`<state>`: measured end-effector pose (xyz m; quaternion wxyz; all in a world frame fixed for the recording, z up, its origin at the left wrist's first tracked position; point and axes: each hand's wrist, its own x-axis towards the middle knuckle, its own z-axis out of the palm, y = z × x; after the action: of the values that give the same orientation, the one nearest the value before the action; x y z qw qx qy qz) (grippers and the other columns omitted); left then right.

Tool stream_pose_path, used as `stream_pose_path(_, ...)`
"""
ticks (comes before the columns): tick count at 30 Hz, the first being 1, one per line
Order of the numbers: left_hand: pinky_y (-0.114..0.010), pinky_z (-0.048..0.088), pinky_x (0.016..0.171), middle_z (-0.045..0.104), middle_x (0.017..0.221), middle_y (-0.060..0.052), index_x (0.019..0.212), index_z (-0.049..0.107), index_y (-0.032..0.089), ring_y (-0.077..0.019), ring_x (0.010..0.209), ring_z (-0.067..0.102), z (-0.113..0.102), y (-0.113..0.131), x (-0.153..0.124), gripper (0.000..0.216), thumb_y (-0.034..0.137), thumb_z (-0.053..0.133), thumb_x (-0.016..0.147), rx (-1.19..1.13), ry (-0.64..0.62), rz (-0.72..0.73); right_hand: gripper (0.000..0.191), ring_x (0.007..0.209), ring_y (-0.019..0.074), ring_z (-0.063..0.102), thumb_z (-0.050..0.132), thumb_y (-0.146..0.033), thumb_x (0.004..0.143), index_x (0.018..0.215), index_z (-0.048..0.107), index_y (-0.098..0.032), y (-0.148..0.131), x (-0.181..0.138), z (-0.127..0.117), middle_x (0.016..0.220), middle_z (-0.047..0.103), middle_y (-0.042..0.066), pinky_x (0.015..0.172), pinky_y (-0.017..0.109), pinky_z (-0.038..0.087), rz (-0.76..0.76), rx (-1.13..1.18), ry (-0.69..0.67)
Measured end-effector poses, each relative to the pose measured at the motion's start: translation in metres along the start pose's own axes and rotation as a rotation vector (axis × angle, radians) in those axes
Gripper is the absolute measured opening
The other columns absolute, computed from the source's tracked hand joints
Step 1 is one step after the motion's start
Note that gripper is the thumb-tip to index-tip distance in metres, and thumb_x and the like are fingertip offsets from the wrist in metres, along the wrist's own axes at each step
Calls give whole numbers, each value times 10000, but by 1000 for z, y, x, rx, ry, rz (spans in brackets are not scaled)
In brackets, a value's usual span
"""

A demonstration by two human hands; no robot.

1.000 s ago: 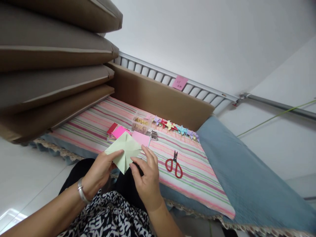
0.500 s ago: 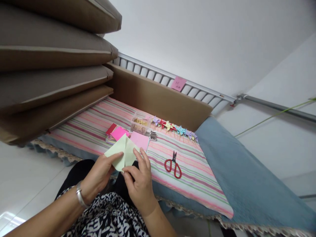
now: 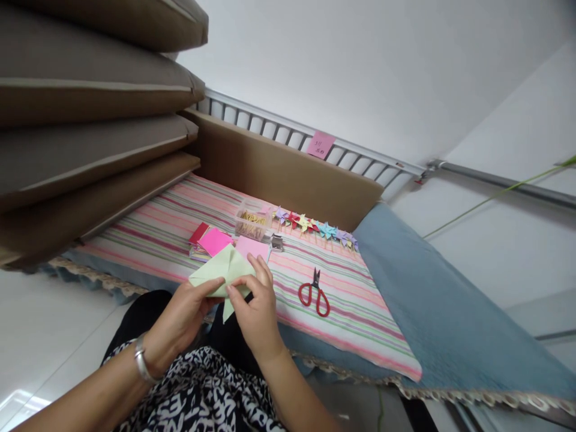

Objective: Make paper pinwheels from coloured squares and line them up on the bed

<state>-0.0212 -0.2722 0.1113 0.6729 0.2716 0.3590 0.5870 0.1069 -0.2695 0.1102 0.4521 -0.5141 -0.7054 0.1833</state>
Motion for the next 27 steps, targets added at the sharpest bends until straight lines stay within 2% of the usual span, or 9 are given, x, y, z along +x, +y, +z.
stream_pose_path(13, -261, 509, 718, 742, 960, -63, 979, 721, 159, -206, 881, 645, -1, 2, -2, 216, 189, 662, 774, -43, -26, 13, 46, 1362, 248, 304, 607, -179, 792, 755, 616, -205, 0, 4, 6, 1396, 468, 116, 1097, 461, 267, 11, -28, 20)
stream_pose_path(18, -271, 495, 750, 740, 972, -63, 1060, 677, 151, -214, 889, 655, 0, 0, -1, 341, 170, 704, 721, 40, 6, 57, 62, 1343, 259, 331, 592, -151, 777, 752, 619, -200, 1, 2, 12, 1376, 488, 125, 1090, 471, 273, -16, -69, 31)
stream_pose_path(22, -301, 497, 776, 746, 938, -78, 1051, 668, 121, -239, 877, 670, -3, 0, 1, 410, 177, 745, 653, 64, 54, 52, 66, 1278, 269, 420, 612, -163, 755, 796, 645, -203, 1, 2, 6, 1318, 539, 126, 1070, 464, 304, -11, -16, 27)
stream_pose_path(24, -305, 501, 759, 751, 903, -79, 1045, 670, 119, -241, 838, 679, -4, 2, 2, 439, 190, 762, 622, 75, 57, 35, 196, 1197, 261, 502, 633, -177, 733, 926, 649, -209, 4, 6, -4, 1235, 599, 113, 1042, 450, 345, 64, 78, 41)
stream_pose_path(27, -309, 498, 750, 753, 888, -81, 1052, 668, 126, -236, 801, 681, -6, 4, 2, 452, 201, 759, 615, 107, 42, 17, 449, 998, 235, 622, 680, -241, 694, 1131, 582, -210, 10, 17, -19, 1019, 676, 70, 900, 401, 466, 307, 354, -22)
